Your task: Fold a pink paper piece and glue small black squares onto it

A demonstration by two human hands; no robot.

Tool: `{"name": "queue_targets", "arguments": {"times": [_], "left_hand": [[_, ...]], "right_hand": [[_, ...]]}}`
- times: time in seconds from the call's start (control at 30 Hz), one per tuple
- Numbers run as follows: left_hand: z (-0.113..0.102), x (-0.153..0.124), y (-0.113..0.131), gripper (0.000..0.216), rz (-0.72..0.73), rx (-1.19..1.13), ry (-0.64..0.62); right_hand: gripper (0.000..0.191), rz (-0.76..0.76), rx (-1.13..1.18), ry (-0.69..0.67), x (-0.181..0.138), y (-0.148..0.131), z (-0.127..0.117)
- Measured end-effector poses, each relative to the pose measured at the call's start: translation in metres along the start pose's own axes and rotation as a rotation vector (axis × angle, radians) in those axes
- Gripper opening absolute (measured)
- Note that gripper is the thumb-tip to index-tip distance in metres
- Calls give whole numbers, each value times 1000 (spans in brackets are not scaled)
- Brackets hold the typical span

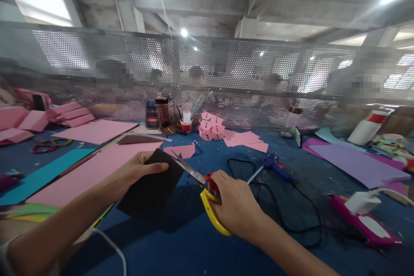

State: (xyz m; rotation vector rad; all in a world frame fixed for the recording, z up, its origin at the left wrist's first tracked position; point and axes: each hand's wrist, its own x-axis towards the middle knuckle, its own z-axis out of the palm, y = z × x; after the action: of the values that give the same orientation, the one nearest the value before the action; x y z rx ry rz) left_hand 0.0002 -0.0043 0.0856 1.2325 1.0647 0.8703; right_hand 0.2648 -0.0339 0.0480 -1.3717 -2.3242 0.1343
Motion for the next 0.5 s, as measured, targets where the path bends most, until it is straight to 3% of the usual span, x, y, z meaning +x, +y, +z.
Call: {"name": "queue_targets", "arguments": {"times": [0.5], "left_hand": [[-20,13,-4,37,24,-28,52]], "right_hand": [[9,35,-130,2,-1,3,4]]}}
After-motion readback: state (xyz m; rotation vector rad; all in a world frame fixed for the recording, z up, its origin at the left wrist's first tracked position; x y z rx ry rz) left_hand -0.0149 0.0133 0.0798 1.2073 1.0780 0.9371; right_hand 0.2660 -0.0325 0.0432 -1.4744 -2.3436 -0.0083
